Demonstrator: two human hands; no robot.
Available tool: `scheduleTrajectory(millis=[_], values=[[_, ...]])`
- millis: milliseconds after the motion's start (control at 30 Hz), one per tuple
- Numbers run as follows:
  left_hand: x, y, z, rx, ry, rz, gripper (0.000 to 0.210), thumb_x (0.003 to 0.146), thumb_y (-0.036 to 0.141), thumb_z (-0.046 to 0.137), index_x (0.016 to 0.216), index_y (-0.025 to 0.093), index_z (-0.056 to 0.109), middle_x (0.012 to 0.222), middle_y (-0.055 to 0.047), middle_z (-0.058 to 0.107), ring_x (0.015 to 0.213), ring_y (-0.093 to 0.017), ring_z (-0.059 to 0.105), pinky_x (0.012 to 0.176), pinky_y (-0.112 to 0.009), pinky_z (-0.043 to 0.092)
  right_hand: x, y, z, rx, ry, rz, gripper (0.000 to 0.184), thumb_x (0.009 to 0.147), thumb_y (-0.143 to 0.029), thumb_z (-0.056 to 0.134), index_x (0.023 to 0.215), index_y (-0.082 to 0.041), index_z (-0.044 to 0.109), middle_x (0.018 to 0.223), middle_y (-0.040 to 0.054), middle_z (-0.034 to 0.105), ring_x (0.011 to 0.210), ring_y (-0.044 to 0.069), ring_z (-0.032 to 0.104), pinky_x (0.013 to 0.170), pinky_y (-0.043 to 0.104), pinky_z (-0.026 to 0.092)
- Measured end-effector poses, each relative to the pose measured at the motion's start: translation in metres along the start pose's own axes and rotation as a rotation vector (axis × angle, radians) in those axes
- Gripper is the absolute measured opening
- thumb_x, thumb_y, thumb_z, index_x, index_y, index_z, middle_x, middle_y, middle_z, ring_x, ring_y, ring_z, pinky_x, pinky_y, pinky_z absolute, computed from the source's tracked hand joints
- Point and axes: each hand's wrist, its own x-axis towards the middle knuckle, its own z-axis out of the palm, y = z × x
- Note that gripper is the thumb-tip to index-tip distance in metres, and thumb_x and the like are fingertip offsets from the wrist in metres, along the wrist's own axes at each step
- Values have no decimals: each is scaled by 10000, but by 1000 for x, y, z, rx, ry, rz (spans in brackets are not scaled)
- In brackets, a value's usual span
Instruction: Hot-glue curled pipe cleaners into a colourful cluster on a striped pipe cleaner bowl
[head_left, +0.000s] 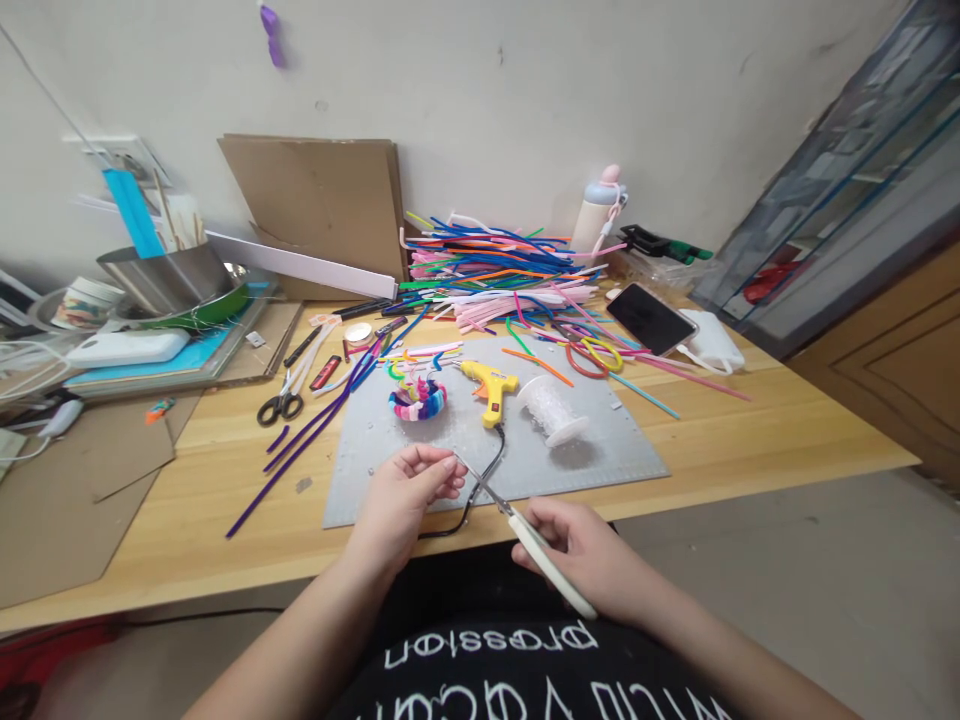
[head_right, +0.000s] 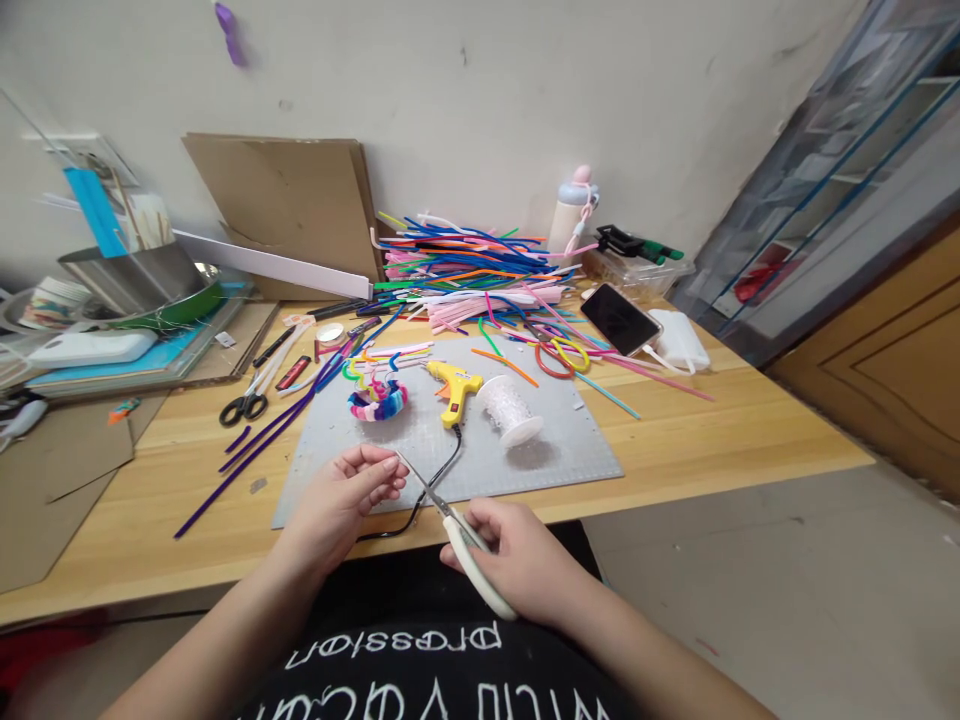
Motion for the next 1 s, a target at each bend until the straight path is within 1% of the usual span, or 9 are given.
scheduleTrajectory(millis=[267, 367, 467, 567, 667, 733, 800, 867, 1000], values=[[16, 1, 1, 37, -11, -17, 229, 627, 226, 799, 722, 122, 618, 664, -58, 722, 577, -114, 645, 590, -227, 518, 3, -4, -3, 13, -34, 154, 245, 770, -397, 653, 738, -214, 494, 450, -80, 500, 333, 75, 434, 349, 199, 295], [19, -2, 2, 39, -8, -16, 246, 607, 233, 807, 715, 121, 616, 655, -59, 718, 575, -119, 643, 579, -228, 518, 7, -3, -3, 45, -49, 167, 297, 755, -454, 667, 755, -205, 504, 430, -84, 505, 309, 76, 443, 305, 180, 312], [16, 3, -1, 42, 5, 2, 260, 597, 241, 817, 719, 120, 621, 663, -65, 722, 560, -107, 627, 515, -190, 482, 12, 4, -6, 103, -35, 154, 338, 752, -488, 664, 741, -199, 491, 419, -83, 520, 276, 70, 439, 278, 163, 309], [10, 20, -14, 26, 43, 63, 257, 605, 247, 818, 738, 135, 629, 672, -35, 722, 532, -66, 586, 478, -140, 441, 15, 13, -11, 184, 6, 125, 365, 758, -513, 651, 731, -200, 464, 415, -80, 537, 260, 65, 438, 272, 147, 297], [10, 45, -38, -34, 129, 207, 264, 585, 229, 829, 747, 146, 638, 686, -25, 726, 512, -63, 578, 480, -145, 466, 15, 19, -16, 246, 17, 116, 380, 764, -529, 639, 731, -204, 443, 415, -74, 553, 254, 66, 446, 269, 136, 287], [15, 61, -55, -55, 200, 256, 273, 563, 192, 828, 759, 144, 645, 678, -24, 720, 505, -69, 578, 462, -145, 468, 13, 20, -16, 259, 20, 114, 383, 756, -516, 653, 722, -205, 433, 417, -71, 562, 255, 65, 454, 272, 132, 293], [21, 73, -69, -52, 260, 259, 259, 546, 169, 816, 735, 142, 641, 655, -15, 705, 503, -67, 574, 447, -135, 464, 12, 20, -16, 267, 19, 111, 377, 750, -495, 668, 717, -204, 430, 417, -73, 562, 255, 62, 455, 272, 126, 294], [25, 80, -78, -43, 277, 256, 252, 541, 147, 798, 738, 142, 642, 659, -10, 699, 522, -65, 581, 463, -127, 475, 12, 19, -15, 272, 21, 114, 371, 749, -480, 675, 715, -203, 430, 413, -76, 559, 250, 58, 449, 267, 121, 288], [28, 81, -85, -1, 265, 220, 243, 540, 155, 772, 742, 148, 637, 661, -1, 682, 512, -50, 559, 464, -124, 464, 12, 18, -14, 268, 28, 122, 376, 749, -490, 668, 710, -202, 431, 409, -74, 557, 250, 59, 450, 264, 122, 286]])
